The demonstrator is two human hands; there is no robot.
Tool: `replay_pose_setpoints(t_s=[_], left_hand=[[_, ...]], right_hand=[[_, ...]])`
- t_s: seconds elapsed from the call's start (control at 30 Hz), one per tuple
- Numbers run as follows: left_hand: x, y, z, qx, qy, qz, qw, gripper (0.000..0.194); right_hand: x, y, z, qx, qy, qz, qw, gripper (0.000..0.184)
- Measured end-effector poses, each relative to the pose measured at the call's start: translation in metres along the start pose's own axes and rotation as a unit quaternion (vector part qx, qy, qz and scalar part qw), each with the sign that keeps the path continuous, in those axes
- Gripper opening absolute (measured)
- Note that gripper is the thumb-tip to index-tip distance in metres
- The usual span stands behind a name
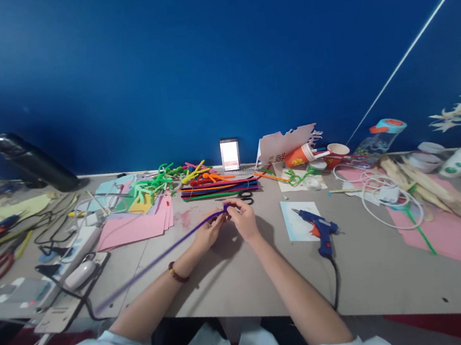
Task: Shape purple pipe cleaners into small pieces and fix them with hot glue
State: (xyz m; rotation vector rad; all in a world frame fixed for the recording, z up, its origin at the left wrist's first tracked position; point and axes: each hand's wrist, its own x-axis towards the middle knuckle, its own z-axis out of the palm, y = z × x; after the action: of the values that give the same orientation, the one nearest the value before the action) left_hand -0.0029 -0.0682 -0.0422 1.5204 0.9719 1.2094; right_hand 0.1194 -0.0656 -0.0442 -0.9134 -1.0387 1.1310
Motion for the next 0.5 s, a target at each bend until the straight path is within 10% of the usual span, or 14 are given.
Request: replay_pose_setpoints(t_s=[0.5], left_hand=[[0.0048,0.0009,-0.0052,-0.183,0.012,-0.167,0.969,0.027]], right_hand=[[0.0069,0.0016,-0.0078,0.136,-0.048,0.109,0.984,0.016]])
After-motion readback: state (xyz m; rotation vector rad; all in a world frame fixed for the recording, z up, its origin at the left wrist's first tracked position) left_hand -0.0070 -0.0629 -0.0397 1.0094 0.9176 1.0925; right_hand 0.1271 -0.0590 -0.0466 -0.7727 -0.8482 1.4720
